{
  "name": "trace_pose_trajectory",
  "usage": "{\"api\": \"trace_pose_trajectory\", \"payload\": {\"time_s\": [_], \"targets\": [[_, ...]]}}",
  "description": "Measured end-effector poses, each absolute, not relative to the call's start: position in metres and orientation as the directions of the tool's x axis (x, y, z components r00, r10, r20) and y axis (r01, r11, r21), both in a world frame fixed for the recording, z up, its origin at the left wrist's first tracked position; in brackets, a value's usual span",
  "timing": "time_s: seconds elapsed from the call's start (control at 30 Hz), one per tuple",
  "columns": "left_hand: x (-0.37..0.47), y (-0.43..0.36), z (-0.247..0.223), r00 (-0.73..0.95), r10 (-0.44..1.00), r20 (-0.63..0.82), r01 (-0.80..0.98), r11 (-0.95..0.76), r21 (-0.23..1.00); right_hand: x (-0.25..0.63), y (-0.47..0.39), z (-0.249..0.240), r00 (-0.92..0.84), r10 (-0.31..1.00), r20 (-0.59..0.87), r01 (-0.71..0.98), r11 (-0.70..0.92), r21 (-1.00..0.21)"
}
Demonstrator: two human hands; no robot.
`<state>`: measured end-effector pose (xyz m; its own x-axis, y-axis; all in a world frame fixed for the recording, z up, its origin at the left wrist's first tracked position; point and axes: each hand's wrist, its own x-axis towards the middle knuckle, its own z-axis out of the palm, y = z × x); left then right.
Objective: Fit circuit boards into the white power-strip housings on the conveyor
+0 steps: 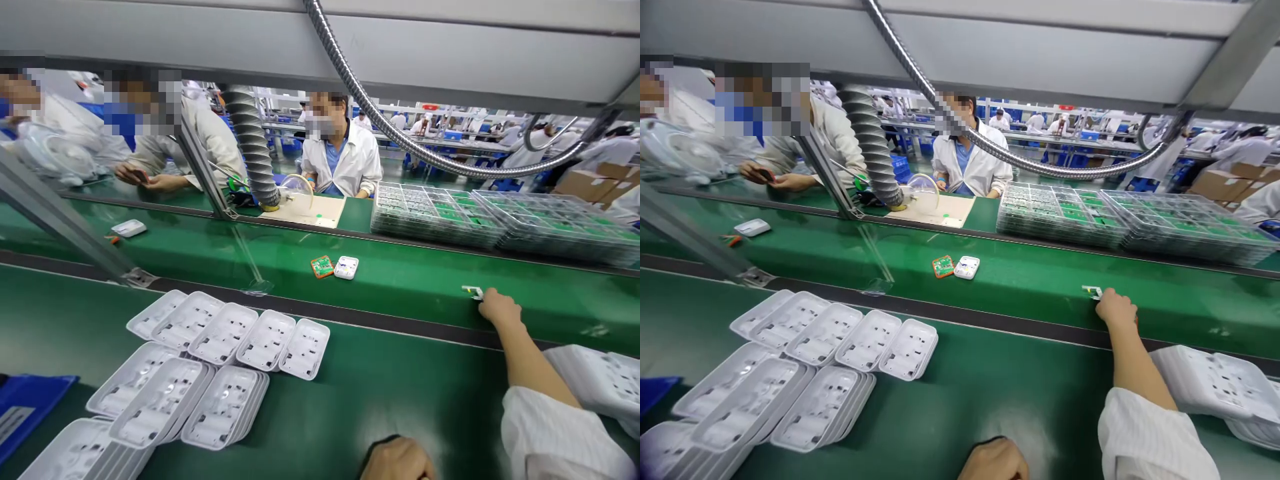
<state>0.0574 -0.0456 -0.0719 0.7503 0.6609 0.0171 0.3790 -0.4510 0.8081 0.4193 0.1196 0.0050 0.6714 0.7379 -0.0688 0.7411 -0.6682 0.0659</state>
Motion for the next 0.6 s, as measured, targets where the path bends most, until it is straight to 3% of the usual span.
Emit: {"api": "trace_pose_trajectory", "payload": {"time_s": [0.17,0.3,0.33,0.43,0.5,0.6], "targets": [[0.046,-0.044,-0.046,0.758,0.639,0.135,0.263,-0.488,0.832,0.376,0.117,0.031,0.481,0.861,-0.163,0.875,-0.483,0.028],[0.039,-0.047,-0.028,0.651,0.747,0.135,0.279,-0.401,0.873,0.289,0.079,0.033,0.266,0.945,-0.191,0.957,-0.283,-0.067],[0.038,-0.048,-0.024,0.602,0.788,0.130,0.295,-0.371,0.881,0.265,0.064,0.031,0.195,0.961,-0.196,0.968,-0.221,-0.121],[0.029,-0.045,-0.018,0.423,0.898,0.122,0.347,-0.285,0.893,0.211,0.019,0.026,-0.059,0.978,-0.201,0.900,-0.035,-0.434],[0.020,-0.040,-0.016,0.323,0.937,0.129,0.371,-0.251,0.894,0.197,0.000,0.026,-0.097,0.988,-0.117,0.870,0.027,-0.493],[0.001,-0.030,-0.015,0.241,0.959,0.148,0.431,-0.242,0.869,0.195,-0.005,0.022,0.001,0.998,0.067,0.895,0.030,-0.446]]}}
